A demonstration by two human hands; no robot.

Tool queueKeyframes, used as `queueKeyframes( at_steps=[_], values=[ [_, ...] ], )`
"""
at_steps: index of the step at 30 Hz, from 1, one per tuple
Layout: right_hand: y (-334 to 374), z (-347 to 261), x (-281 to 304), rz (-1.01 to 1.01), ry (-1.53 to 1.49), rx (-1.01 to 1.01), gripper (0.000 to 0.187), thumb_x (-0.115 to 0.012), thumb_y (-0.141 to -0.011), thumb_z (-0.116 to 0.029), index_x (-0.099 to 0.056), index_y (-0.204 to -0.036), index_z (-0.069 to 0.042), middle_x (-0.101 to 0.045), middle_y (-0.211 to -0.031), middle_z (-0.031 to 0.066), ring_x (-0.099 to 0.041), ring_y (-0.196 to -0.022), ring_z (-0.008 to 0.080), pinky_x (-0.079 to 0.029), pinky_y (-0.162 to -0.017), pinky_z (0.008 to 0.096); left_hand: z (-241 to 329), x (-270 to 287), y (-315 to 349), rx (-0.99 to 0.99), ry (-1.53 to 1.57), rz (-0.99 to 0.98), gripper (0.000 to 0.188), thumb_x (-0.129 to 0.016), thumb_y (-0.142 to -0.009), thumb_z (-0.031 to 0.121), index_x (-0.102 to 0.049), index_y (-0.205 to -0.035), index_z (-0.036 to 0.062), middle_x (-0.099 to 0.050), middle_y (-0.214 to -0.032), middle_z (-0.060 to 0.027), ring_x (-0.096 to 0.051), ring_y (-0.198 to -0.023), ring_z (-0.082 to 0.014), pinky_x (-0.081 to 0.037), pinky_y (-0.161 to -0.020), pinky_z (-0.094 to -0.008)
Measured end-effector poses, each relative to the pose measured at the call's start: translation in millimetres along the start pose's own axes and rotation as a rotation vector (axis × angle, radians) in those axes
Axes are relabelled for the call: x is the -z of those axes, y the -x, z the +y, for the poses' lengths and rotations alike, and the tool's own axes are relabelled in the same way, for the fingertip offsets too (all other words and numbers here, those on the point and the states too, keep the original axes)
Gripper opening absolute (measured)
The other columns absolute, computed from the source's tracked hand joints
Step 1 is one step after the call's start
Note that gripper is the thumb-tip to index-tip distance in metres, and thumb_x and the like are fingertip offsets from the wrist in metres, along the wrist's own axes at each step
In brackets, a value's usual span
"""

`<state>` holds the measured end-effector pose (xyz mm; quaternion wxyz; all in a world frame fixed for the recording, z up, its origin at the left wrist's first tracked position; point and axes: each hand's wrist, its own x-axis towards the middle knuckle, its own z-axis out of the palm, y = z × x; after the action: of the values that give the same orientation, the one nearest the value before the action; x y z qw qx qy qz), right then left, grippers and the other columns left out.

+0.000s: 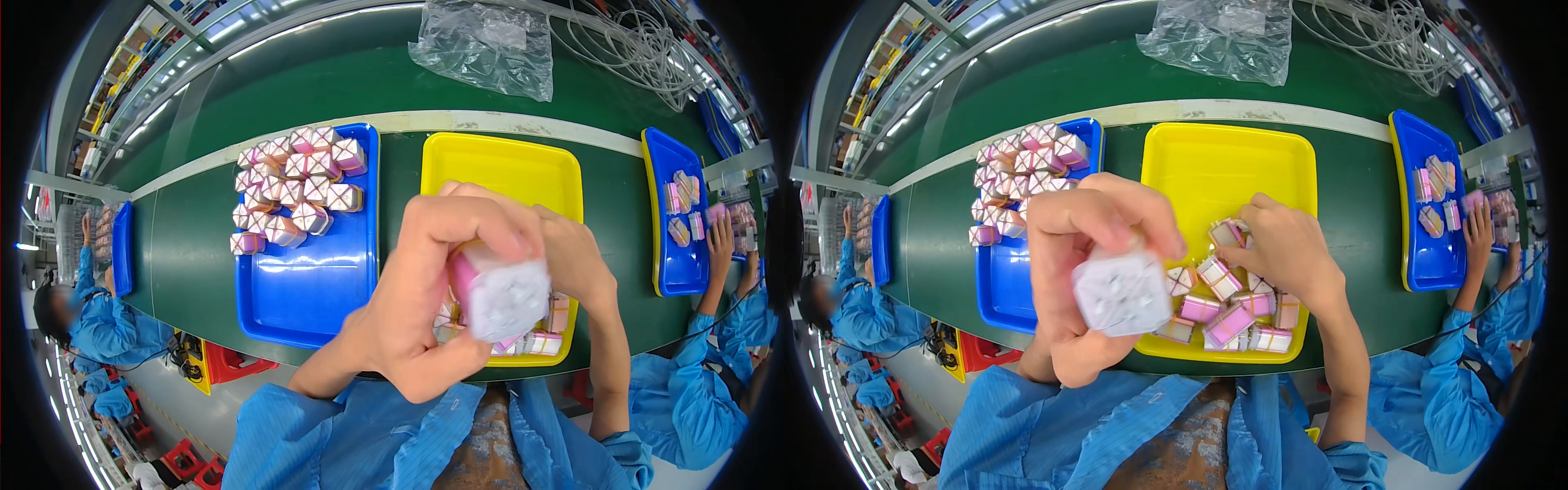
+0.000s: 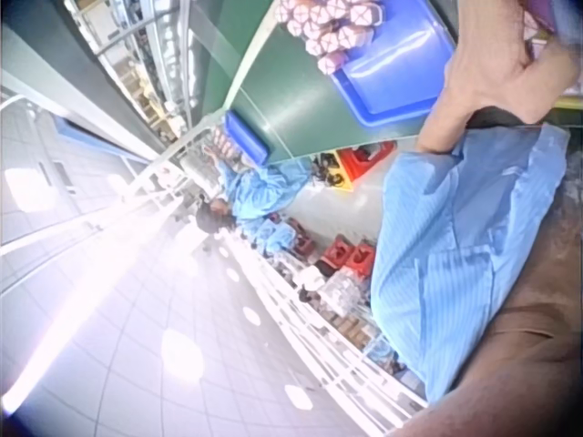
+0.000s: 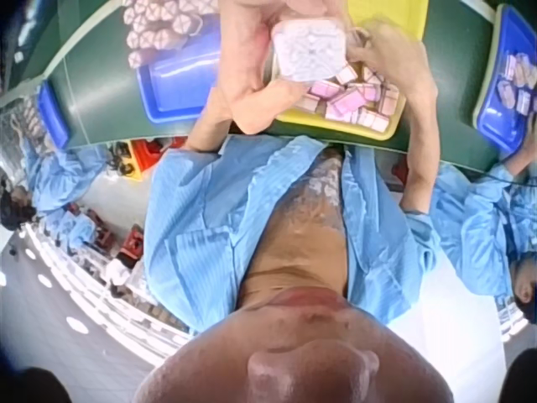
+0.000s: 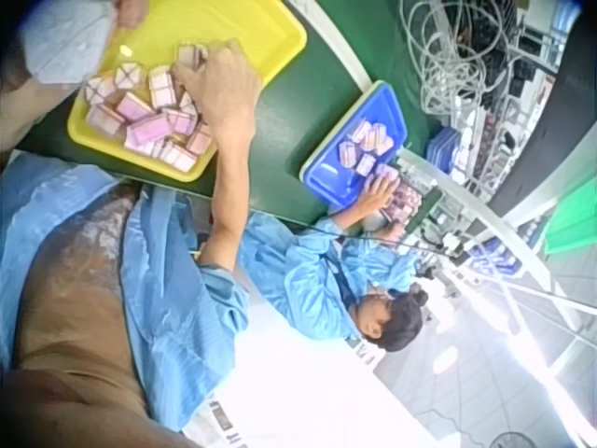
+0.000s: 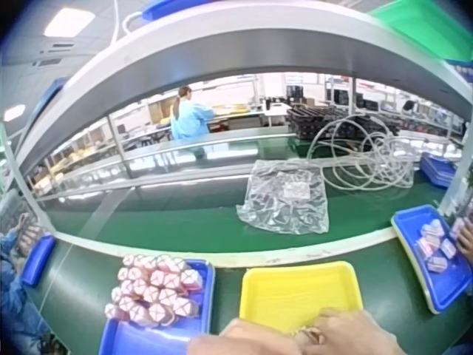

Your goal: The person takes bundled components from a yellow tray, applies adhesive to their ends using a handheld tool, places the assemblies into a blue tray, and slides the filled tray down the assembly line to another worker.

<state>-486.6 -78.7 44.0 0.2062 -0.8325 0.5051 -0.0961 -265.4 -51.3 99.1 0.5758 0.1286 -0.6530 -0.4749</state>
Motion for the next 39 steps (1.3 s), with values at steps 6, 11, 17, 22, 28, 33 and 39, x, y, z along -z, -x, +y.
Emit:
queueKeyframes(
  at_steps=[6, 11, 17, 22, 28, 33, 39],
  values=[
    [-10.4, -11.0, 19.8, 0.024, -0.239, 0.037, 0.038, -0.073, -0.075, -0.021, -0.060, -0.106, -0.002, -0.064, -0.098, 0.0151, -0.065, -0.088, 0.0339, -0.052, -0.075, 0.0404, 43.9, 58.5, 23.7, 0.270, -0.903, -0.190, 0.062, -0.071, -0.068, -0.013, -0.043, -0.121, 0.0040, -0.042, -0.127, -0.0195, -0.052, -0.114, -0.0264, -0.049, -0.091, -0.0370],
    [-31.7, -13.9, 30.8, 0.178, -0.522, 0.344, 0.041, -0.073, -0.071, -0.010, -0.058, -0.109, -0.005, -0.064, -0.099, 0.0115, -0.065, -0.088, 0.0292, -0.052, -0.078, 0.0350, 49.0, 91.9, 38.3, 0.526, -1.160, -0.271, 0.045, -0.079, -0.065, -0.004, -0.058, -0.105, 0.0036, -0.060, -0.106, -0.0126, -0.060, -0.101, -0.0285, -0.050, -0.088, -0.0385],
    [-34.1, -51.3, 59.0, 0.154, -0.785, 0.315, 0.049, -0.073, -0.068, -0.006, -0.058, -0.115, -0.002, -0.062, -0.099, 0.0077, -0.059, -0.090, 0.0141, -0.046, -0.079, 0.0250, 26.3, 121.9, 40.3, 0.460, -1.474, -0.440, 0.041, -0.081, -0.062, 0.005, -0.063, -0.099, 0.0075, -0.059, -0.102, -0.0107, -0.057, -0.099, -0.0326, -0.045, -0.086, -0.0423],
    [-45.4, -36.4, 62.5, 0.169, -0.786, 0.425, 0.058, -0.072, -0.070, -0.004, -0.056, -0.125, 0.001, -0.060, -0.102, 0.0088, -0.054, -0.094, 0.0122, -0.043, -0.084, 0.0230, 21.1, 102.8, 23.5, 0.364, -1.611, -0.246, 0.054, -0.085, -0.061, 0.016, -0.060, -0.108, 0.0090, -0.054, -0.111, -0.0139, -0.054, -0.103, -0.0325, -0.043, -0.088, -0.0416],
    [-31.8, -51.4, 75.2, -0.003, -0.712, 0.475, 0.066, -0.082, -0.067, -0.003, -0.055, -0.127, 0.000, -0.060, -0.106, 0.0051, -0.039, -0.059, -0.0025, -0.030, -0.051, 0.0155, 22.8, 38.5, -1.6, 0.616, 0.053, 0.116, 0.069, -0.082, -0.076, 0.012, -0.042, -0.130, 0.0010, -0.056, -0.115, -0.0109, -0.058, -0.091, -0.0162, -0.048, -0.080, -0.0301],
    [-30.2, -50.4, 70.5, 0.194, -0.707, 0.447, 0.048, -0.071, -0.079, -0.010, -0.057, -0.123, 0.001, -0.058, -0.100, 0.0047, -0.037, -0.057, -0.0029, -0.028, -0.049, 0.0152, 20.3, 16.1, -12.4, 0.793, 0.118, -0.022, 0.065, -0.070, -0.090, 0.031, -0.036, -0.137, 0.0015, -0.058, -0.104, -0.0104, -0.060, -0.086, -0.0144, -0.050, -0.069, -0.0261],
    [-23.8, -44.0, 66.0, 0.436, -0.697, 0.409, 0.032, -0.058, -0.094, -0.018, -0.058, -0.118, 0.004, -0.056, -0.093, 0.0041, -0.036, -0.054, -0.0033, -0.024, -0.046, 0.0147, -2.4, -13.0, -2.4, 0.745, 0.411, 0.322, 0.051, -0.043, -0.102, 0.045, -0.043, -0.132, 0.0035, -0.058, -0.103, -0.0092, -0.053, -0.077, -0.0135, -0.043, -0.063, -0.0267]
  ],
)
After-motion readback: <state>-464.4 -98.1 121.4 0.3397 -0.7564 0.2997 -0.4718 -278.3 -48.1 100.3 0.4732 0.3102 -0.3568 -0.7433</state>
